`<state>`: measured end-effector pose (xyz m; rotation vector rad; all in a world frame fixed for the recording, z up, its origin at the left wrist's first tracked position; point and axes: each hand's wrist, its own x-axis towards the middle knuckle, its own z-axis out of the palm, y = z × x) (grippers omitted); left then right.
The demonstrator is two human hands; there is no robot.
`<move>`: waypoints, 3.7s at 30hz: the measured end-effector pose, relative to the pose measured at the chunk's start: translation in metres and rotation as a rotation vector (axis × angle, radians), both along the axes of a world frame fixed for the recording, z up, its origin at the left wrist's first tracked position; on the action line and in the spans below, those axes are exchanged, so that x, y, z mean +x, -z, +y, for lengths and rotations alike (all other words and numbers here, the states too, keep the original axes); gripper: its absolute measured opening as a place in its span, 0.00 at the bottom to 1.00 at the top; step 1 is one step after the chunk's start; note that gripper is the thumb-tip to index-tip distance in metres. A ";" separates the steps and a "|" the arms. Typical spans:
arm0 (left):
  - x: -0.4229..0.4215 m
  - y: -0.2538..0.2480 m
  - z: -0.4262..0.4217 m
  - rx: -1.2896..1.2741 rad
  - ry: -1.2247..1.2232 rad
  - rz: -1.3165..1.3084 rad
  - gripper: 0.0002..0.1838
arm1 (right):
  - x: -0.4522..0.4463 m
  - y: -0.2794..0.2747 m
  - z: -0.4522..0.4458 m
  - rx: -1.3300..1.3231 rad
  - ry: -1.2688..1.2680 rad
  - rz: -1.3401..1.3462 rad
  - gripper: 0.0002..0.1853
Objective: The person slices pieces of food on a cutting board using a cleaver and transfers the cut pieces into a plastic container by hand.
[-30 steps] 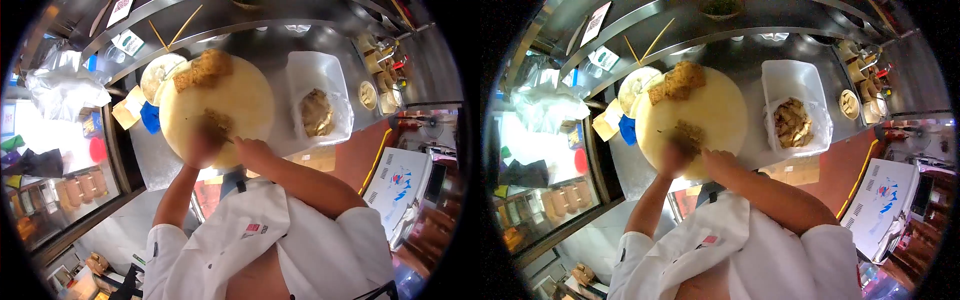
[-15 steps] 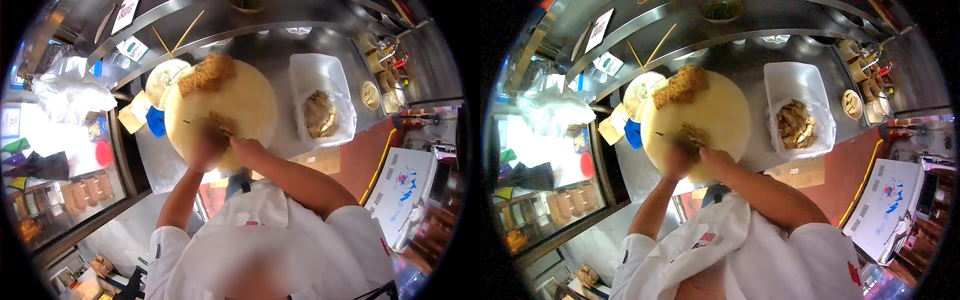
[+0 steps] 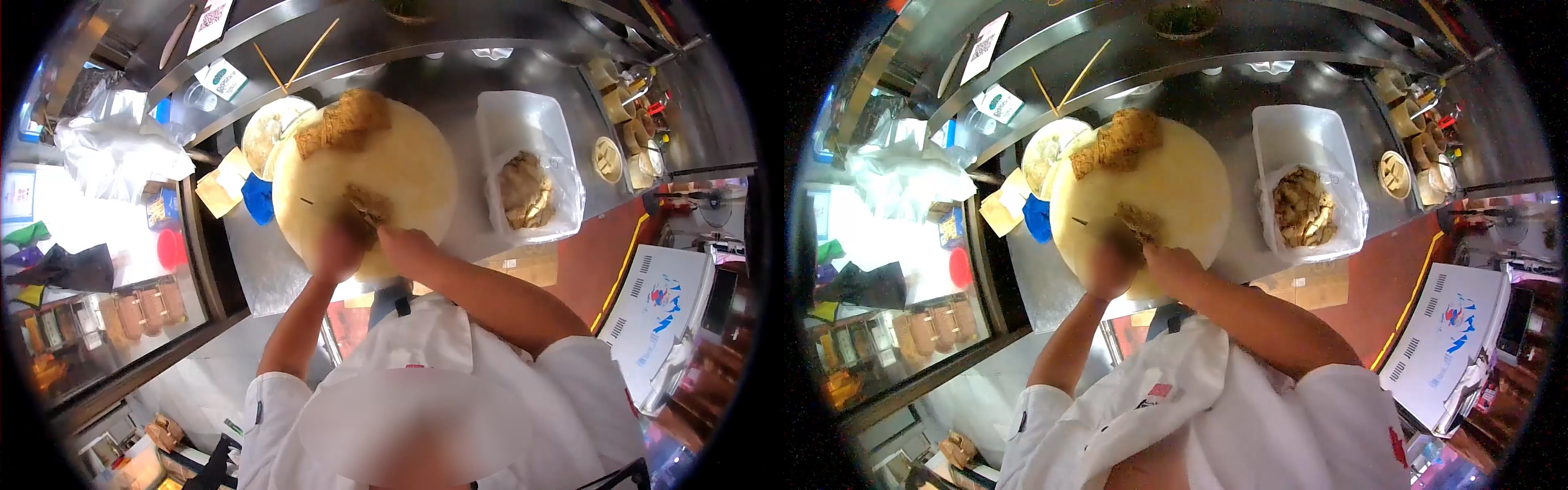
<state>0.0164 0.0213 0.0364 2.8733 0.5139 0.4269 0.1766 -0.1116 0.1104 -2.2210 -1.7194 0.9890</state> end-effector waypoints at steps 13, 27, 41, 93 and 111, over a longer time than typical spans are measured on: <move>-0.026 0.030 0.005 -0.033 0.058 -0.173 0.17 | -0.001 -0.002 0.010 -0.071 0.061 0.043 0.12; -0.025 0.002 -0.010 -0.143 -0.052 -0.026 0.12 | -0.016 0.011 0.007 -0.059 0.013 -0.014 0.12; -0.037 0.041 0.001 -0.100 -0.001 -0.209 0.11 | -0.021 0.034 0.002 0.006 0.060 0.068 0.11; -0.045 0.032 -0.001 -0.177 -0.143 -0.300 0.14 | -0.001 -0.011 -0.047 0.043 0.274 0.116 0.10; -0.074 0.038 -0.023 -0.040 -0.134 -0.284 0.11 | -0.036 -0.033 -0.042 -0.064 -0.008 0.070 0.11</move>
